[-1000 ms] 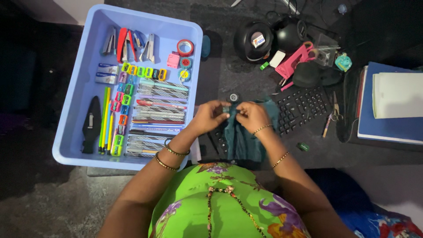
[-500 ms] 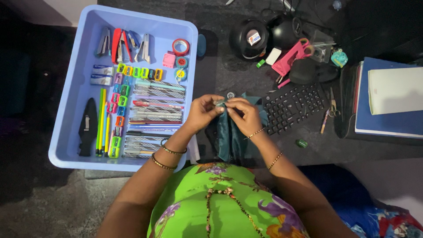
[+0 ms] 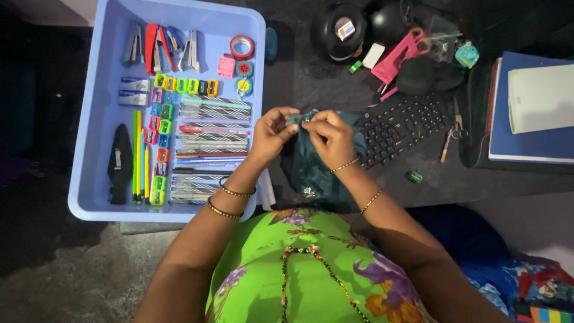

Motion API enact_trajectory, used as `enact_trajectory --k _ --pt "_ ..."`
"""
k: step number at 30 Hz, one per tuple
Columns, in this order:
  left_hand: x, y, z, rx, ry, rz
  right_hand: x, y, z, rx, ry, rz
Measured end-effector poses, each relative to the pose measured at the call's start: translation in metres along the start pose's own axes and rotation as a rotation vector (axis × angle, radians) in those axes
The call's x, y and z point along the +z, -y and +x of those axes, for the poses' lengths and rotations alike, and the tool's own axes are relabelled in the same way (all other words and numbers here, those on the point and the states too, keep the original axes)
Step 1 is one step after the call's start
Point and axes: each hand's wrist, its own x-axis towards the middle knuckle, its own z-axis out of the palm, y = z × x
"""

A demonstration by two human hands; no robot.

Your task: The person organizes various small stationery items by picking them up from a cluttered desk and placing them into a light blue plastic bin. They handle items such as pencil sharpeners, tape rolls, scissors, and a stapler, arranging them within the bin.

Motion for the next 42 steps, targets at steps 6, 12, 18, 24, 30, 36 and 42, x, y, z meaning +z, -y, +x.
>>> enact_trajectory --k 6,12,18,24,30,36,42 --pt "0.008 -0.012 0.003 0.066 -0.025 -0.061 -0.021 -0.018 0.003 0.110 -0.044 -0.154" --pt "0.002 -0.013 -0.001 -0.009 -0.020 -0.089 0.008 -0.044 -0.005 0.650 -0.022 0.829" --pt "0.005 -0.020 0.000 0.114 -0.034 0.151 0.018 -0.052 -0.007 0.706 0.015 1.314" --pt "0.009 -0.023 -0.002 0.125 -0.043 0.279 0.030 -0.075 -0.020 0.743 -0.010 1.176" --pt "0.011 -0.018 0.002 0.093 -0.130 0.075 0.026 -0.080 -0.036 0.788 0.387 1.018" --pt "0.004 -0.029 0.000 0.140 -0.151 0.070 0.040 -0.053 -0.047 0.626 0.738 0.616" --pt "-0.001 -0.053 -0.020 0.140 -0.338 0.498 0.027 -0.021 -0.005 0.538 0.240 0.398"
